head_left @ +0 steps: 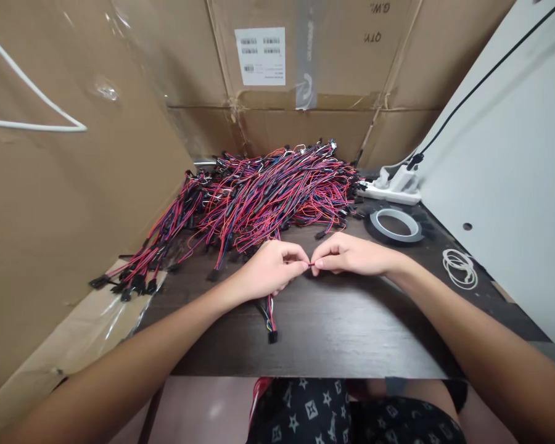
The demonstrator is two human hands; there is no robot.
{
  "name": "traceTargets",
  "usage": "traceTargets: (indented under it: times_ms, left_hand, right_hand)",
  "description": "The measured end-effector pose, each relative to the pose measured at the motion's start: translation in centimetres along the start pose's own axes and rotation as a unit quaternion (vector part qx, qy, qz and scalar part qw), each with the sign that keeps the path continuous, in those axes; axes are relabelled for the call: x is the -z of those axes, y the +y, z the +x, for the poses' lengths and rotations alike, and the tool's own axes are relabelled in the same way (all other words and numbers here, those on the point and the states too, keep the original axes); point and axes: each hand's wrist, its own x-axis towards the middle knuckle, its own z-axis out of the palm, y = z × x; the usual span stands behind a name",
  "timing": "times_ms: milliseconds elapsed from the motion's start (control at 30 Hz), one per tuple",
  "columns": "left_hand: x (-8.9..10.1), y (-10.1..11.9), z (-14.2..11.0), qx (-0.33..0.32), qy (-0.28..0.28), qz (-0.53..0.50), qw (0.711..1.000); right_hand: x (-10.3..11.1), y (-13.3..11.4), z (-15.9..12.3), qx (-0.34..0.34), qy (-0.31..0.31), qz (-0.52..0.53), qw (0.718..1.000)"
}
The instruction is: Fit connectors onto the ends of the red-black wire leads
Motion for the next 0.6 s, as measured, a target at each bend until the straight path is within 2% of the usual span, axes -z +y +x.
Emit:
traceTargets:
  times_ms: [200,433,533,600]
  left_hand:
    - [0.06,0.04,0.21,0.036,0.004,-0.033,0.999]
    - [0.5,-0.3,0.5,0.07,0.002,-0.225,0.972]
    - [0.66,-0.29,0.54,0.071,0.003,-0.247,0.966]
    - [0.72,-0.31,0.56,0.064,0.002,-0.256,0.964]
  right_hand:
    - [-0.07,0.16,0.1,0.007,0.003,0.011,1.0]
    - [-0.06,0.69,0.29,0.011,0.04,0.068,0.997]
    - [-0.13,0.48,0.26,0.008,0.06,0.07,0.996]
    - [0.07,0.34,0.15,0.0,0.094,0.055,0.994]
